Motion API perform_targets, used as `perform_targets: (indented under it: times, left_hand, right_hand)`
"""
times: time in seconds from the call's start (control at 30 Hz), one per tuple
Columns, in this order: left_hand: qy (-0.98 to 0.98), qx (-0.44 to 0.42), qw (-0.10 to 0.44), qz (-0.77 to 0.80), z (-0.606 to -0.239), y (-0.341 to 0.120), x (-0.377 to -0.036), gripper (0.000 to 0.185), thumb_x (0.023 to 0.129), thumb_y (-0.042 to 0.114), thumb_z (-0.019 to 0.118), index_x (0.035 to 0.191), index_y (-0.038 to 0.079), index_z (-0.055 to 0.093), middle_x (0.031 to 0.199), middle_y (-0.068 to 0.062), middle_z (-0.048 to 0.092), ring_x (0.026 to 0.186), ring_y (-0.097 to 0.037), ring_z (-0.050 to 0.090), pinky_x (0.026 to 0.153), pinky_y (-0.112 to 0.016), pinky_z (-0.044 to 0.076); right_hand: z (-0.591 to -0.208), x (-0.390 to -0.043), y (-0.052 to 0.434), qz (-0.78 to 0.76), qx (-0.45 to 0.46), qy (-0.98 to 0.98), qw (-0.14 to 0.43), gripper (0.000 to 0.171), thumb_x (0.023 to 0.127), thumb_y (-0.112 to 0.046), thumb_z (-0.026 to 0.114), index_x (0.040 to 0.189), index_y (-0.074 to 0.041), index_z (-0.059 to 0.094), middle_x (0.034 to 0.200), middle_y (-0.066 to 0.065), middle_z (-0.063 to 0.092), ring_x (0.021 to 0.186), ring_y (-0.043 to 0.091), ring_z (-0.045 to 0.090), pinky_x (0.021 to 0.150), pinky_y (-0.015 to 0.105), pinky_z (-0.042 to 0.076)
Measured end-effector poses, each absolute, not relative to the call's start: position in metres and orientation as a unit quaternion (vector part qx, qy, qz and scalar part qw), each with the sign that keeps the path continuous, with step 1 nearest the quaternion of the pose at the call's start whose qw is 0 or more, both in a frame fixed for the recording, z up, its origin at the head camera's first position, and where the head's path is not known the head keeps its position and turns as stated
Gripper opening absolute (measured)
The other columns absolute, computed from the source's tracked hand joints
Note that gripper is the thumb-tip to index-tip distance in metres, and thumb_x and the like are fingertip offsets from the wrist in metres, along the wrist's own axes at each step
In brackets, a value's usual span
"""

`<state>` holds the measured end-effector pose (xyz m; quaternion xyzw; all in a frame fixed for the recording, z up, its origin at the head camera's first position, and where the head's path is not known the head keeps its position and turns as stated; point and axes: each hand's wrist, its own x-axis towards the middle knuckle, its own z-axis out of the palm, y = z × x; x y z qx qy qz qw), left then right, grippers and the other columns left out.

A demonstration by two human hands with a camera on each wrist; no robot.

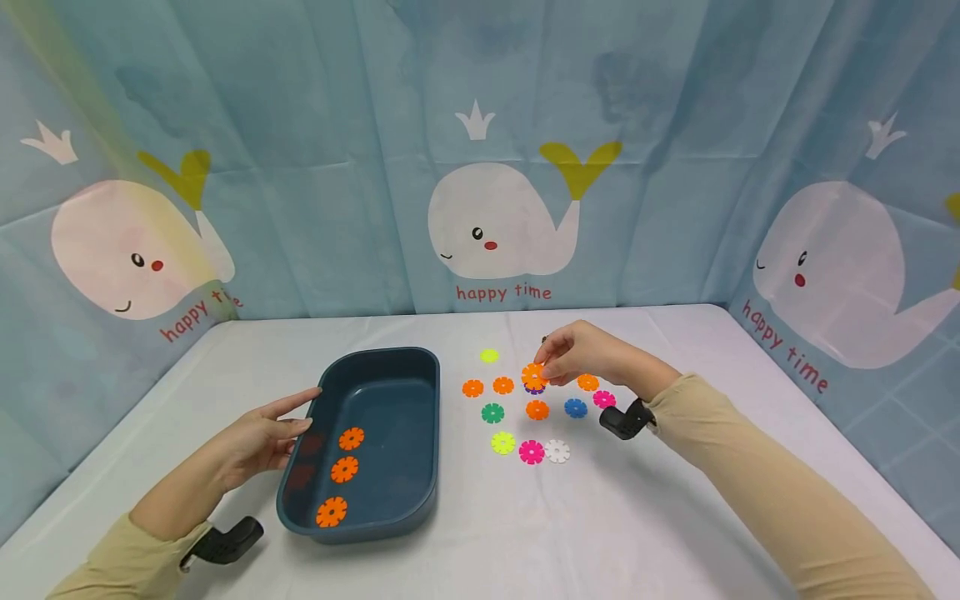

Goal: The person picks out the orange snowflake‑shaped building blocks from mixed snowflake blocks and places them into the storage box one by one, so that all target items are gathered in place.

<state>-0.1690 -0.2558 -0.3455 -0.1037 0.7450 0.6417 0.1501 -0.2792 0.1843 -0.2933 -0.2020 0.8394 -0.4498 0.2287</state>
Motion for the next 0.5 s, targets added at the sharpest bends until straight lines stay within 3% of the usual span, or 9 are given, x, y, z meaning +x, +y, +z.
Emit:
perform_targets:
  times: [0.23,0.5]
  left_hand:
    - [0.746,-0.105,0.150,0.640,-0.345,-0.255,-0.168,0.062,0.100,0.009,0.052,0.155,0.010,0.023,0.080,-0.004,0.055,0.063,-0.015,0.050,0.059,-0.027,0.049]
    - [0.748,-0.103,0.152,0.638,-0.345,-0.255,-0.167,0.062,0.100,0.009,0.052,0.155,0.010,0.023,0.080,-0.003,0.056,0.063,-0.015,0.051,0.059,-0.026,0.049]
  right_hand:
    - [-0.286,-0.281,0.172,-0.447,-0.228,0.828,0.249,0.015,0.089,-0.004,0.067,0.100,0.006,0.066,0.090,0.008,0.066,0.089,0.032,0.067,0.084,0.040,0.054]
    - [-0.276,-0.282,0.158,-0.435,-0.227,0.835,0.249,0.026,0.090,-0.008,0.068,0.113,0.006,0.067,0.095,0.007,0.069,0.093,0.035,0.067,0.087,0.040,0.052]
